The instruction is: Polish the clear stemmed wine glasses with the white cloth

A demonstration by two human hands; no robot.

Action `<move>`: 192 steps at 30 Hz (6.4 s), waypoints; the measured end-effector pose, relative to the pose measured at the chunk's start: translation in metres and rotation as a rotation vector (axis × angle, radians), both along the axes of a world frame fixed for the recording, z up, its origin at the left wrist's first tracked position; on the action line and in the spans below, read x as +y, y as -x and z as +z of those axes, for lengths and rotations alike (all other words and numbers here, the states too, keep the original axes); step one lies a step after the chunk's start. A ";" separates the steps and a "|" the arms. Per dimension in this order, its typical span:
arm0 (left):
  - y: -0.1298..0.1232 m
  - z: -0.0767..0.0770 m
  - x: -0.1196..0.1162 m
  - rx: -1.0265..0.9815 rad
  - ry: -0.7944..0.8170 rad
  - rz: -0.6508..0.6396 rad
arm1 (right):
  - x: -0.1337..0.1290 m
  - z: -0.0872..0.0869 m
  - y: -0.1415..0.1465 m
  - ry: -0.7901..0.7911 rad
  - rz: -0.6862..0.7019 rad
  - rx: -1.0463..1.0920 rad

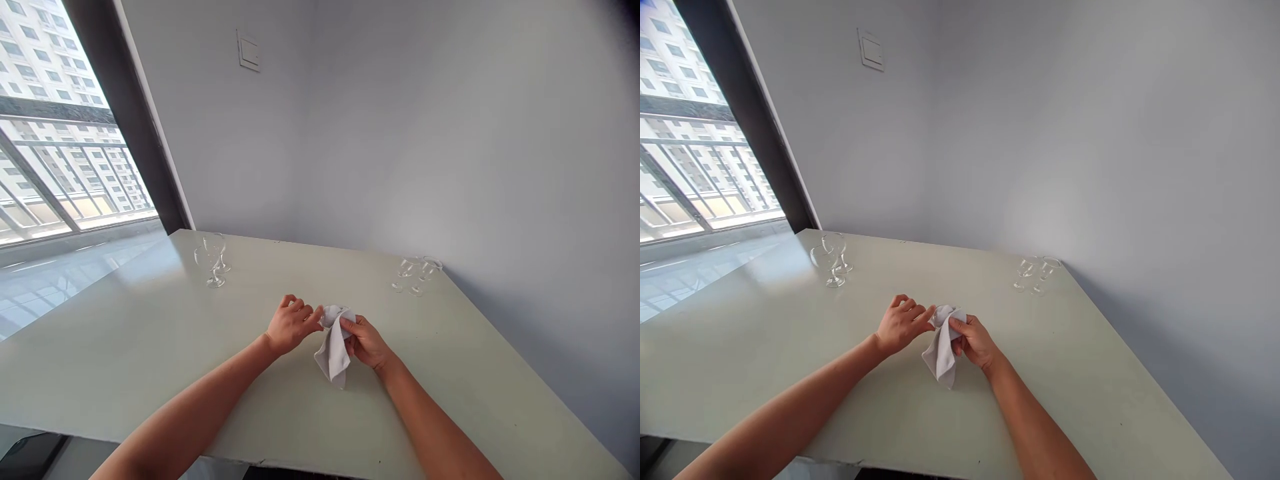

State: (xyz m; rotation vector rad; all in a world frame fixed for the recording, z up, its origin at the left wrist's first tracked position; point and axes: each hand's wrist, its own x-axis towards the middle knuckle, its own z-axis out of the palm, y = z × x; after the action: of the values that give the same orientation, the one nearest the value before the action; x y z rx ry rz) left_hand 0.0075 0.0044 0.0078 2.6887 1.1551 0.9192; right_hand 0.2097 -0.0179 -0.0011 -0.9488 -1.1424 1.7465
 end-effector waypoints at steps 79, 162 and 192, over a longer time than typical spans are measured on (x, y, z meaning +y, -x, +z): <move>-0.035 -0.006 -0.029 -0.183 0.035 0.362 | -0.026 -0.001 0.056 -0.035 -0.262 0.346; -0.013 0.001 -0.005 -1.147 0.548 0.045 | -0.032 -0.002 0.038 -0.384 -0.133 -0.675; -0.026 -0.039 -0.008 -0.434 0.577 0.110 | 0.114 -0.022 -0.093 -0.199 -0.673 -1.440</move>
State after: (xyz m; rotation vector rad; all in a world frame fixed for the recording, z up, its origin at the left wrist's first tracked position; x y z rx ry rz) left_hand 0.0339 -0.0036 -0.0312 1.8788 1.2336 0.9386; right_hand 0.3023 0.0964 -0.0228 -2.2228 -1.4537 0.2059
